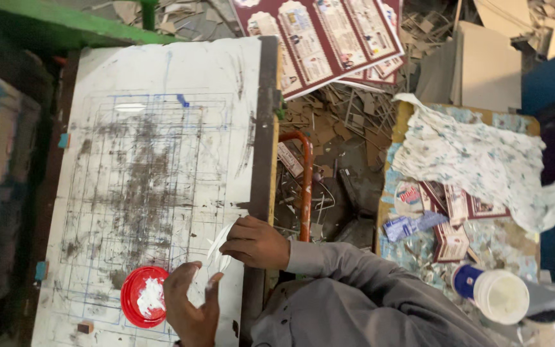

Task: The person cuts small white paper strips with scissors, then repeatedly applies a white paste from a red lid onto the strips and presses them onto a marked white board. The person handles the strips one at a time, aligning them along blue grid lines on the board.

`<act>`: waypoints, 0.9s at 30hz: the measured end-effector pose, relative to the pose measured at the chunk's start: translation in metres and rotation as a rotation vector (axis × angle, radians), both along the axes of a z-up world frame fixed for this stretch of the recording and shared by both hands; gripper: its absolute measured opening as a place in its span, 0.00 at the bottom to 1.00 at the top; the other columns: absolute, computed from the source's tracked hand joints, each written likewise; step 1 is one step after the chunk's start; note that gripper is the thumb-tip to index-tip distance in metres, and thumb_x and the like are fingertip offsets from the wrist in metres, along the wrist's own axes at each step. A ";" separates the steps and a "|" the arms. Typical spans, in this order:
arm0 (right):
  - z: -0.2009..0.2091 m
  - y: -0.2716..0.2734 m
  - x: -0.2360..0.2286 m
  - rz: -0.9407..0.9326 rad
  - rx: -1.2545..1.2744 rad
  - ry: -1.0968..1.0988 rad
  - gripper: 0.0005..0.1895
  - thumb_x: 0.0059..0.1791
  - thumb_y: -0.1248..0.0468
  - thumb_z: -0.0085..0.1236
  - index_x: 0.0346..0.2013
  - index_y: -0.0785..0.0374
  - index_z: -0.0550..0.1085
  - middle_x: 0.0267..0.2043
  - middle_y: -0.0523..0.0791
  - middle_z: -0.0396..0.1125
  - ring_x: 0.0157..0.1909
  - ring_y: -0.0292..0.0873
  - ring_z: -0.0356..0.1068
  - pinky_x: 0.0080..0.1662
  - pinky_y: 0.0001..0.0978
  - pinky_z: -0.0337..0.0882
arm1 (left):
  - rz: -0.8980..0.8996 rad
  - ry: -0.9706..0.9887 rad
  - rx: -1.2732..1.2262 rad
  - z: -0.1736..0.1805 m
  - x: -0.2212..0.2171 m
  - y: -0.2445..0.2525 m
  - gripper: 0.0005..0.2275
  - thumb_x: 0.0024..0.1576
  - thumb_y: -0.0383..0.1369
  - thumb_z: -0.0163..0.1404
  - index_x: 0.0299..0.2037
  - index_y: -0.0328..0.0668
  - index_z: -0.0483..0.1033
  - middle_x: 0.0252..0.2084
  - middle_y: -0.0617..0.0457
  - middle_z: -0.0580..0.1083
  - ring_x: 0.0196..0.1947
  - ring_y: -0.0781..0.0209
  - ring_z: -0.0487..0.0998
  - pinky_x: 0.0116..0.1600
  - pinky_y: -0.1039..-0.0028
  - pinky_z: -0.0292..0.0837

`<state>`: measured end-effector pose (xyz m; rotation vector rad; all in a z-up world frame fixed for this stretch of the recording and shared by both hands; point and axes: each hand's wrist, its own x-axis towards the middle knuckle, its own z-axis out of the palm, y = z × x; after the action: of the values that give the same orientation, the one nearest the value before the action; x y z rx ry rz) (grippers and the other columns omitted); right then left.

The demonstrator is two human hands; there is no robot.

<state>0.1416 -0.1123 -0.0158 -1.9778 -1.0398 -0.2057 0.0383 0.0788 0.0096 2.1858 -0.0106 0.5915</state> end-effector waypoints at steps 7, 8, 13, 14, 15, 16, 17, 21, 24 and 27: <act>-0.002 0.014 0.028 0.090 -0.169 -0.003 0.05 0.47 0.64 0.67 0.34 0.58 0.77 0.36 0.41 0.63 0.41 0.42 0.67 0.44 0.38 0.68 | -0.029 0.161 -0.064 -0.018 0.021 0.033 0.22 0.50 0.23 0.62 0.55 0.38 0.71 0.39 0.50 0.79 0.38 0.58 0.79 0.45 0.70 0.75; -0.001 0.016 0.034 0.107 -0.169 -0.016 0.05 0.46 0.64 0.66 0.34 0.57 0.77 0.36 0.41 0.63 0.41 0.43 0.67 0.44 0.38 0.68 | -0.050 0.180 -0.072 -0.022 0.024 0.037 0.23 0.49 0.23 0.63 0.55 0.38 0.71 0.39 0.49 0.79 0.38 0.58 0.79 0.44 0.70 0.75; -0.016 0.023 0.061 0.186 -0.195 -0.072 0.07 0.47 0.64 0.64 0.37 0.59 0.76 0.39 0.42 0.64 0.43 0.43 0.67 0.45 0.38 0.68 | -0.091 0.245 -0.058 -0.047 0.036 0.060 0.23 0.51 0.25 0.62 0.57 0.37 0.70 0.37 0.51 0.79 0.38 0.60 0.81 0.44 0.69 0.75; -0.024 0.024 0.066 0.229 -0.218 -0.071 0.07 0.47 0.63 0.64 0.37 0.59 0.76 0.39 0.42 0.64 0.44 0.44 0.68 0.47 0.38 0.69 | -0.113 0.325 -0.039 -0.051 0.045 0.067 0.23 0.50 0.26 0.61 0.56 0.37 0.71 0.36 0.50 0.79 0.37 0.58 0.81 0.43 0.68 0.75; -0.033 0.025 0.070 0.272 -0.241 -0.069 0.07 0.47 0.62 0.63 0.38 0.59 0.76 0.39 0.42 0.64 0.45 0.44 0.68 0.48 0.38 0.70 | -0.136 0.405 -0.020 -0.053 0.054 0.075 0.23 0.49 0.26 0.61 0.56 0.36 0.71 0.35 0.50 0.80 0.36 0.57 0.80 0.42 0.67 0.75; -0.044 0.026 0.075 0.313 -0.265 -0.072 0.08 0.47 0.62 0.62 0.38 0.59 0.76 0.39 0.43 0.64 0.46 0.44 0.69 0.50 0.39 0.70 | -0.159 0.481 0.000 -0.056 0.064 0.078 0.22 0.48 0.27 0.61 0.55 0.35 0.72 0.34 0.49 0.80 0.35 0.55 0.80 0.41 0.66 0.74; -0.055 0.028 0.081 0.354 -0.244 0.028 0.09 0.50 0.59 0.61 0.41 0.60 0.77 0.41 0.43 0.66 0.47 0.44 0.69 0.52 0.38 0.71 | -0.119 0.483 -0.018 -0.059 0.072 0.078 0.19 0.50 0.28 0.59 0.53 0.35 0.73 0.35 0.48 0.80 0.35 0.54 0.80 0.42 0.66 0.75; -0.084 0.034 0.147 0.386 -0.125 0.196 0.15 0.56 0.58 0.55 0.54 0.62 0.76 0.53 0.48 0.68 0.57 0.48 0.68 0.61 0.44 0.66 | 0.086 0.492 -0.023 -0.051 0.105 0.096 0.11 0.61 0.35 0.52 0.46 0.34 0.77 0.41 0.42 0.77 0.44 0.47 0.79 0.51 0.64 0.73; -0.096 0.033 0.269 0.187 -0.230 0.241 0.14 0.55 0.65 0.55 0.56 0.60 0.76 0.47 0.47 0.69 0.50 0.48 0.67 0.57 0.46 0.65 | 0.068 0.416 -0.154 -0.050 0.143 0.118 0.21 0.66 0.39 0.50 0.60 0.26 0.63 0.49 0.38 0.75 0.49 0.51 0.78 0.56 0.64 0.73; -0.112 0.042 0.392 0.043 -0.323 0.161 0.17 0.54 0.72 0.54 0.57 0.59 0.75 0.41 0.45 0.70 0.43 0.49 0.67 0.52 0.47 0.64 | -0.024 0.352 -0.285 -0.065 0.206 0.132 0.21 0.68 0.36 0.49 0.64 0.28 0.59 0.48 0.42 0.77 0.46 0.54 0.82 0.53 0.66 0.78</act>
<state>0.5340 -0.0702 -0.1278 -2.2143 -1.0596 0.1530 0.2447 0.2106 -0.0551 1.9790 0.2216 0.1746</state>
